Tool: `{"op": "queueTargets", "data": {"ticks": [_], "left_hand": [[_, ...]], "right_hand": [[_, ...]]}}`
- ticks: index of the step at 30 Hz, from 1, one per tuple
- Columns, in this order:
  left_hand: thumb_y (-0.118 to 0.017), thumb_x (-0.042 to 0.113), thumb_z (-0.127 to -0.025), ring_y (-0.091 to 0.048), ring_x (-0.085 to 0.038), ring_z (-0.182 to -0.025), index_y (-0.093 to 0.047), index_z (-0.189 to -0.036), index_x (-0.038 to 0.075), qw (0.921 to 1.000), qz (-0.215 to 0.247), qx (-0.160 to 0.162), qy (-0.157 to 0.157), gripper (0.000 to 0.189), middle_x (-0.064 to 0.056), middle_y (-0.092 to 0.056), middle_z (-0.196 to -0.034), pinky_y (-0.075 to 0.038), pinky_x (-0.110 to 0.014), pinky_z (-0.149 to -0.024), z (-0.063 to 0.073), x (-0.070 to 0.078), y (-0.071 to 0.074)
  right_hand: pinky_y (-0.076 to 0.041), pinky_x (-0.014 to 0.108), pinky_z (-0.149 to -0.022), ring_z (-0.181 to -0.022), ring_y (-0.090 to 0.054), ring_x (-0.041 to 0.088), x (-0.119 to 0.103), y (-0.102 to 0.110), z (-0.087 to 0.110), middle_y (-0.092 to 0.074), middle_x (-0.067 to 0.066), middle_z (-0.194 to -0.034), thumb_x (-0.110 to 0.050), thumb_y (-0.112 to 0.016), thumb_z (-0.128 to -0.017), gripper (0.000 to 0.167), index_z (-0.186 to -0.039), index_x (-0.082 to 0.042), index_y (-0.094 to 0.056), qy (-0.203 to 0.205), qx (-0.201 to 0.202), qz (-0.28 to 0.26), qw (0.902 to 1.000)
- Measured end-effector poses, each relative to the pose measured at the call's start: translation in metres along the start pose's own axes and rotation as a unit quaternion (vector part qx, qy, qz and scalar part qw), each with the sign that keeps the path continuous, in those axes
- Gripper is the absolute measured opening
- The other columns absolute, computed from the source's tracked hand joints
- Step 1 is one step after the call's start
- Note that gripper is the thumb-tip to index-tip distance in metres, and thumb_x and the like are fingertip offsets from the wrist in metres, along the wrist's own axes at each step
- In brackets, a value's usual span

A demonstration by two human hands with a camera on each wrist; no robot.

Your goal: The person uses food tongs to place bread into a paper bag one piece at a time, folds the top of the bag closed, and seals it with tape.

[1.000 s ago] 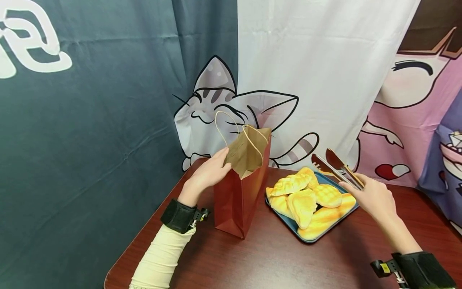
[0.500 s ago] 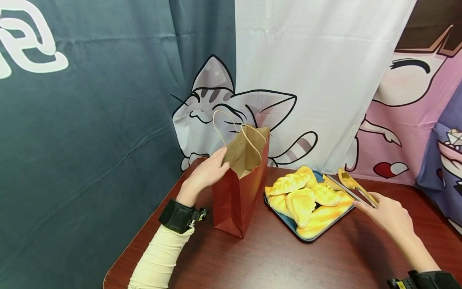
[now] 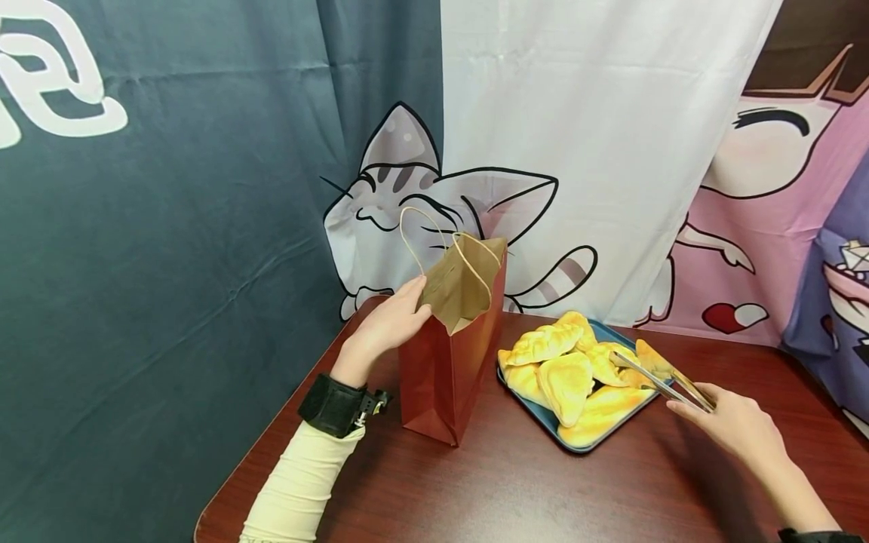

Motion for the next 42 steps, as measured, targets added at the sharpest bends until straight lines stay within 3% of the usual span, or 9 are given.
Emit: {"op": "queueTargets", "data": {"ticks": [8, 16, 22, 25, 27, 29, 33, 36, 42], "left_hand": [[-0.036, 0.028, -0.103, -0.017, -0.025, -0.156, -0.017, -0.16, 0.007, 1.0, 0.0, -0.001, 0.004, 0.064, -0.009, -0.017, -0.168, -0.02, -0.046, -0.125, 0.0, 0.0, 0.001], [-0.035, 0.03, -0.103, -0.018, -0.025, -0.156, -0.016, -0.16, 0.007, 1.0, -0.005, -0.002, 0.005, 0.065, -0.009, -0.017, -0.168, -0.021, -0.046, -0.125, 0.0, 0.0, 0.0], [-0.036, 0.029, -0.103, -0.018, -0.025, -0.155, -0.016, -0.16, 0.007, 1.0, -0.002, 0.0, 0.005, 0.065, -0.01, -0.017, -0.168, -0.021, -0.046, -0.124, 0.0, -0.001, 0.0], [-0.036, 0.029, -0.103, -0.018, -0.026, -0.155, -0.016, -0.16, 0.007, 1.0, -0.001, 0.0, 0.004, 0.064, -0.01, -0.017, -0.168, -0.021, -0.047, -0.124, -0.001, -0.002, -0.001], [-0.035, 0.029, -0.103, -0.019, -0.026, -0.155, -0.017, -0.16, 0.007, 1.0, 0.0, 0.001, 0.003, 0.064, -0.011, -0.017, -0.168, -0.022, -0.047, -0.124, -0.001, -0.002, -0.001], [-0.036, 0.029, -0.103, -0.019, -0.025, -0.155, -0.017, -0.16, 0.007, 1.0, 0.001, 0.002, 0.005, 0.064, -0.01, -0.018, -0.168, -0.022, -0.047, -0.124, -0.001, -0.002, -0.001], [-0.036, 0.029, -0.103, -0.019, -0.025, -0.155, -0.017, -0.16, 0.008, 1.0, 0.002, 0.003, 0.007, 0.064, -0.008, -0.018, -0.168, -0.022, -0.046, -0.124, -0.001, -0.002, -0.001], [-0.036, 0.03, -0.103, -0.019, -0.024, -0.155, -0.017, -0.16, 0.009, 1.0, 0.001, 0.004, 0.006, 0.064, -0.008, -0.018, -0.168, -0.022, -0.046, -0.124, -0.002, -0.002, -0.002], [-0.035, 0.031, -0.103, -0.019, -0.024, -0.155, -0.017, -0.16, 0.009, 0.9999, 0.001, 0.006, 0.008, 0.064, -0.008, -0.018, -0.168, -0.022, -0.046, -0.124, -0.002, -0.003, -0.002]], "right_hand": [[-0.046, 0.06, -0.062, -0.102, -0.06, 0.057, 0.0, -0.004, 0.005, -0.061, 0.033, -0.125, -0.069, -0.063, -0.084, 0.082, -0.133, -0.004, -0.059, 0.024, 0.039, 0.01, 0.9989], [-0.044, 0.054, -0.05, -0.077, -0.064, 0.046, -0.006, -0.005, 0.01, -0.067, 0.015, -0.089, -0.064, -0.073, -0.078, 0.071, -0.126, -0.012, -0.064, 0.058, 0.115, 0.048, 0.9905], [-0.033, 0.042, -0.039, -0.058, -0.056, 0.035, -0.012, -0.003, 0.013, -0.06, 0.016, -0.093, -0.044, -0.084, -0.071, 0.067, -0.127, -0.015, -0.06, 0.115, 0.191, 0.088, 0.9708], [-0.03, 0.037, -0.037, -0.056, -0.052, 0.031, -0.013, -0.001, 0.014, -0.058, 0.013, -0.087, -0.072, -0.064, -0.08, 0.072, -0.125, -0.016, -0.061, 0.164, 0.239, 0.108, 0.9509], [-0.029, 0.036, -0.039, -0.055, -0.05, 0.031, -0.012, 0.0, 0.015, -0.056, 0.011, -0.083, -0.085, -0.036, -0.085, 0.083, -0.123, -0.016, -0.062, 0.192, 0.268, 0.119, 0.9366], [-0.031, 0.037, -0.043, -0.056, -0.049, 0.031, -0.011, 0.0, 0.015, -0.055, 0.01, -0.08, -0.085, -0.008, -0.085, 0.096, -0.121, -0.016, -0.064, 0.214, 0.291, 0.129, 0.9237], [-0.035, 0.043, -0.052, -0.061, -0.054, 0.031, -0.007, -0.002, 0.018, -0.055, 0.009, -0.079, -0.078, -0.008, -0.093, 0.088, -0.121, -0.017, -0.066, 0.252, 0.33, 0.149, 0.8975], [-0.036, 0.046, -0.057, -0.063, -0.056, 0.031, -0.006, -0.004, 0.017, -0.055, 0.009, -0.079, -0.073, -0.01, -0.096, 0.083, -0.122, -0.018, -0.067, 0.268, 0.346, 0.159, 0.8848], [-0.034, 0.05, -0.063, -0.066, -0.056, 0.033, -0.006, -0.008, 0.01, -0.056, 0.011, -0.083, -0.072, -0.008, -0.098, 0.082, -0.123, -0.018, -0.065, 0.26, 0.346, 0.162, 0.8871]]}}
Point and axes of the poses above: each hand's wrist, its own z-axis away from the middle knuckle, its own y-axis out of the back of the hand, x = y × z, the point moved 4 cm from there along -z, towards the middle knuckle
